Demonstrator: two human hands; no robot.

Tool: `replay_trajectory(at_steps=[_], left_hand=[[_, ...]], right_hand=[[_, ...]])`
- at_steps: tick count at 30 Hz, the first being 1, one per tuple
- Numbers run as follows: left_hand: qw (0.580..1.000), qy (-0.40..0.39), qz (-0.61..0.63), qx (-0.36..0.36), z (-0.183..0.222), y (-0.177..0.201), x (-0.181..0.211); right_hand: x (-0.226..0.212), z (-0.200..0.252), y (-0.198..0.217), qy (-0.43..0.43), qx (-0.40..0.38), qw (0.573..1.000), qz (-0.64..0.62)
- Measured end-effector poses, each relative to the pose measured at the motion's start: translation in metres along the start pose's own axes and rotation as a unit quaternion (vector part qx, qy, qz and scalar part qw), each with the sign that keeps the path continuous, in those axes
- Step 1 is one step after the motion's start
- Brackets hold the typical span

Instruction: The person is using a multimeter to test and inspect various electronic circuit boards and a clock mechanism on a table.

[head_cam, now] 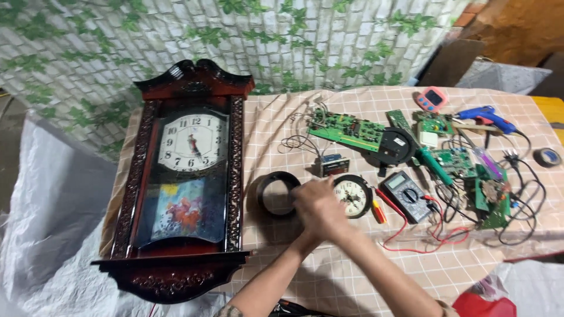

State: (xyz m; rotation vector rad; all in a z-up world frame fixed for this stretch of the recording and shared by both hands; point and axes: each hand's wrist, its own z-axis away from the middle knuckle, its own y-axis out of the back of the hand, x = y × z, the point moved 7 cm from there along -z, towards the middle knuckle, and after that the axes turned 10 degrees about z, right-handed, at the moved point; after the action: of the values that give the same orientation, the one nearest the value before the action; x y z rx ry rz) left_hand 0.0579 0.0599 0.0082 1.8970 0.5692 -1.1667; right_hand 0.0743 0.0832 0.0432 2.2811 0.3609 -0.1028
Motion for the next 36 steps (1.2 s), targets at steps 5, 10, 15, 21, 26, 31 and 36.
replay_trajectory(at_steps=[5,10,15,21,26,31,36], left_hand=[[0.854,0.197,0.342,-0.338,0.031,0.011,-0.115],[0.589,0.165,0.790,-0.037,0.022,-0.018,-0.053],[0.248,0.148,0.953,0.093,0.017,-0.046,-0.006],[0.267,0.157,0.946,0.092,0.017,-0.046,-0.007],[0.246,0.171,0.949,0.094,0.018,-0.046,-0.014],[0.258,0.170,0.947,0.092,0.019,-0.040,-0.027],[0.287,0.182,0.935,0.103,0.020,-0.033,-0.042]], right_hand=[[-0.028,0.043,0.006,0.005,-0.006,0.998,0.060],[0.006,0.041,0.019,0.025,-0.008,0.995,0.099],[0.090,0.054,0.053,-0.096,-0.020,0.990,0.104],[0.117,0.064,0.047,-0.186,-0.123,0.968,0.114],[0.124,0.077,0.026,-0.189,-0.141,0.964,0.121],[0.118,0.075,0.058,-0.197,-0.105,0.969,0.103],[0.143,0.091,0.080,-0.196,-0.041,0.979,0.044]])
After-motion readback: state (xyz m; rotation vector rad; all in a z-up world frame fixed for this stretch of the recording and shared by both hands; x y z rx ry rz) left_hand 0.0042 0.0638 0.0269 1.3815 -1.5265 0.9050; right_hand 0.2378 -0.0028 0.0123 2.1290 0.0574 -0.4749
